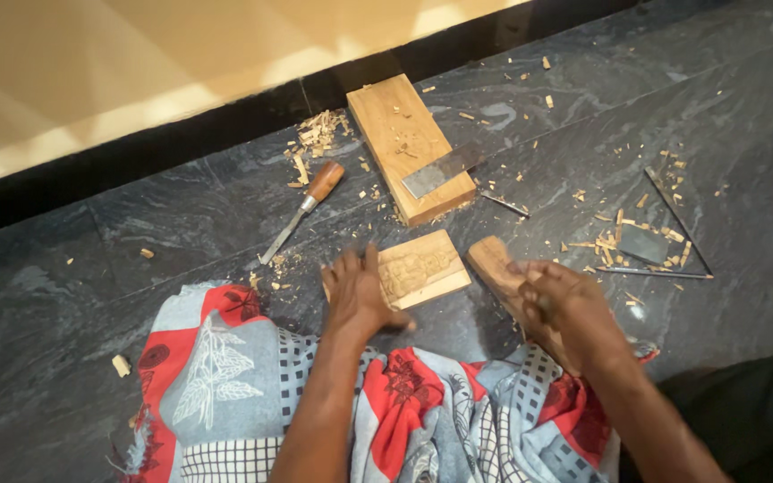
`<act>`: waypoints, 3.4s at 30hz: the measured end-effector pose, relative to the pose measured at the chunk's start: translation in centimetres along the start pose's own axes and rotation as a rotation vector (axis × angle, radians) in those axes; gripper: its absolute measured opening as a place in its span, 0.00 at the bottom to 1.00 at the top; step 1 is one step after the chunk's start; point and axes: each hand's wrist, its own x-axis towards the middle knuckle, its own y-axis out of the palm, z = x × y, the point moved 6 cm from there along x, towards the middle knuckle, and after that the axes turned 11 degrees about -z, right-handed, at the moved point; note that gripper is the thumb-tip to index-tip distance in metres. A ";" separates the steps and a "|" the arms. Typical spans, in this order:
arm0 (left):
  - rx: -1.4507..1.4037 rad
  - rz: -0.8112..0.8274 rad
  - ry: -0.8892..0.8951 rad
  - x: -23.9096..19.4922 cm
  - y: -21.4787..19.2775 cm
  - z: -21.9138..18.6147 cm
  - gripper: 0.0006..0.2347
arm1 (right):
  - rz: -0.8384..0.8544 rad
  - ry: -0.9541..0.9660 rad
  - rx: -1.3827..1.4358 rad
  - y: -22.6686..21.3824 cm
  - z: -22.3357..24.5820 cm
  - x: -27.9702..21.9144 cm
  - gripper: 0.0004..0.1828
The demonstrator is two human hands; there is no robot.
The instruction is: The person is carving a detailed figure into a rectangular wooden block using a chisel and a wooden mallet. They hold the chisel with one hand and strike it with the mallet to remove wood shavings, gradually shaping the design.
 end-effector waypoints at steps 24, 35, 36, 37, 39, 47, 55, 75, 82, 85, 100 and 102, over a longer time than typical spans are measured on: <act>-0.159 -0.635 0.108 5.3 4.7 2.4 0.21 | 0.148 -0.883 -0.756 8.9 -2.0 -4.3 0.20; -0.587 -0.833 0.108 7.7 5.4 1.2 0.14 | -0.065 -0.922 -0.848 8.9 -2.3 -3.9 0.27; -0.608 -0.840 0.099 7.6 5.4 1.2 0.15 | -0.071 -0.925 -0.833 8.6 -2.2 -3.8 0.27; -0.631 -0.850 0.091 7.6 5.4 1.2 0.16 | -0.050 -0.897 -0.851 8.4 -2.3 -3.5 0.26; -0.668 -0.870 0.075 7.4 5.4 1.5 0.19 | -0.005 -0.839 -0.877 8.3 -2.5 -2.9 0.24; -0.780 -0.778 -0.022 8.0 6.1 2.1 0.21 | 0.032 -0.973 -0.855 9.6 -2.2 -2.7 0.23; -0.729 -0.709 0.000 8.4 6.0 1.8 0.24 | 0.034 -1.026 -0.840 10.1 -1.7 -2.8 0.23; -0.681 -0.786 0.066 8.2 5.6 1.5 0.23 | 0.102 -0.969 -0.831 10.1 -2.2 -0.9 0.20; -0.671 -0.752 0.013 8.3 6.0 1.6 0.24 | 0.059 -0.848 -0.783 10.2 -3.2 -1.0 0.22; -0.662 -0.740 0.008 8.5 6.1 1.8 0.23 | 0.119 -0.988 -0.725 9.9 -1.6 -0.3 0.18; -0.689 -0.777 0.022 8.8 7.3 2.2 0.23 | 0.274 -0.531 -0.667 8.2 -2.6 2.9 0.21; -0.685 -0.786 0.031 8.8 7.2 2.2 0.23 | 0.245 -0.543 -0.767 8.2 -2.5 3.0 0.22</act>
